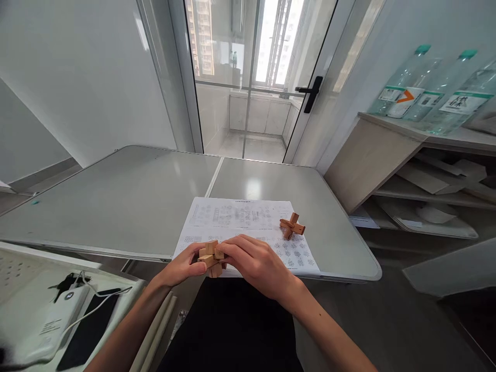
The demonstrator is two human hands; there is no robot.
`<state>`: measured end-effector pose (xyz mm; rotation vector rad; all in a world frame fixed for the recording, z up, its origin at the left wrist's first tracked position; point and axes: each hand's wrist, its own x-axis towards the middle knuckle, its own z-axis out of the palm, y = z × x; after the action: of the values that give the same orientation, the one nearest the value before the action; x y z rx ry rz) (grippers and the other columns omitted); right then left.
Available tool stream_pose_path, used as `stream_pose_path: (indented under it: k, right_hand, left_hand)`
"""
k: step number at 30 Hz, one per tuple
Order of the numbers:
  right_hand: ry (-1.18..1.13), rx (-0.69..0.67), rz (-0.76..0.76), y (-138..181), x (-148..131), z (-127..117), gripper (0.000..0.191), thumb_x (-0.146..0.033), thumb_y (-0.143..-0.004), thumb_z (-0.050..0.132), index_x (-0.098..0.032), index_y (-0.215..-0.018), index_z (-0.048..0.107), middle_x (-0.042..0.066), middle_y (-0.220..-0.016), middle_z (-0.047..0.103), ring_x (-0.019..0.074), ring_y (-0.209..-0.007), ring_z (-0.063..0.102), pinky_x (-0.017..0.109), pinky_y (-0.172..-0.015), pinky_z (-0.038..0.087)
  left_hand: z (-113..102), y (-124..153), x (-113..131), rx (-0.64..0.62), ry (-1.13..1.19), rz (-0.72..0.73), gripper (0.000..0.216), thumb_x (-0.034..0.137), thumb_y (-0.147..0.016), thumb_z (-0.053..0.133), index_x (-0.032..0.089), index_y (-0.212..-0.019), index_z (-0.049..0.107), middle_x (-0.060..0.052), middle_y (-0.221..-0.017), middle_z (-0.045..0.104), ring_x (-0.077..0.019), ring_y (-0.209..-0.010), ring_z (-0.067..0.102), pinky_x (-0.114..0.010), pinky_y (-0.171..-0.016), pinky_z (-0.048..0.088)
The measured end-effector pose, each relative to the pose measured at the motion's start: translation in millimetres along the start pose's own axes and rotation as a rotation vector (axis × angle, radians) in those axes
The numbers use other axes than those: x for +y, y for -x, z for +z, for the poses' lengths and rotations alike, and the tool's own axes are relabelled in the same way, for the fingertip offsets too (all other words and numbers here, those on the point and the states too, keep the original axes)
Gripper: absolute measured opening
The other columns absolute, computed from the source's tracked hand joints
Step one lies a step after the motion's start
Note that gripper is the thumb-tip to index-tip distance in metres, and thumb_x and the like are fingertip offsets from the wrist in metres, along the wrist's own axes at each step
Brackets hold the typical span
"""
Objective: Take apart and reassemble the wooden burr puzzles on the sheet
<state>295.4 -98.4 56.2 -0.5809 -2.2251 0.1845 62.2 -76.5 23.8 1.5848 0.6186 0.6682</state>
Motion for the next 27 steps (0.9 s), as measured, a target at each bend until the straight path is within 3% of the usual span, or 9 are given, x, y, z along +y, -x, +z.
stream_pose_path:
  k: [7,16,22,27]
  right_hand:
    - [-0.013,-0.031,0.003,0,1,1,0.030,-0.007,-0.104,0.056,-0.021,-0.130,0.061,0.008,-0.113,0.075,0.0209,-0.100,0.072,0.036,-0.081,0.064]
    - [-0.163,0.000,0.102,2,5,3,0.029,-0.019,-0.104,0.062,-0.028,-0.132,0.066,0.005,-0.106,0.074,0.0191,-0.092,0.071,0.035,-0.079,0.062]
    - [-0.213,-0.086,0.209,2,6,5,0.042,-0.024,-0.104,0.062,-0.034,-0.145,0.057,0.004,-0.115,0.073,0.0228,-0.105,0.068,0.041,-0.090,0.060]
    - [-0.162,-0.062,0.222,6,10,11,0.039,-0.024,-0.106,0.058,-0.032,-0.144,0.055,0.006,-0.118,0.073,0.0251,-0.109,0.069,0.046,-0.094,0.059]
  left_hand:
    - [-1,0,1,-0.074,-0.010,-0.035,0.062,0.074,-0.087,0.059,0.014,-0.099,0.071,-0.007,-0.092,0.068,-0.0224,-0.084,0.061,-0.033,-0.079,0.047]
    - [6,1,-6,-0.037,0.125,-0.027,0.064,0.077,-0.080,0.067,0.016,-0.100,0.070,-0.008,-0.093,0.068,-0.0214,-0.083,0.061,-0.033,-0.078,0.047]
    - [7,0,-13,0.056,0.205,0.006,0.069,0.078,-0.081,0.067,0.016,-0.111,0.071,-0.011,-0.098,0.069,-0.0248,-0.088,0.063,-0.037,-0.081,0.050]
    - [10,-3,-12,0.053,0.249,-0.049,0.074,0.084,-0.086,0.052,0.013,-0.097,0.070,-0.006,-0.077,0.061,-0.0173,-0.067,0.054,-0.031,-0.065,0.045]
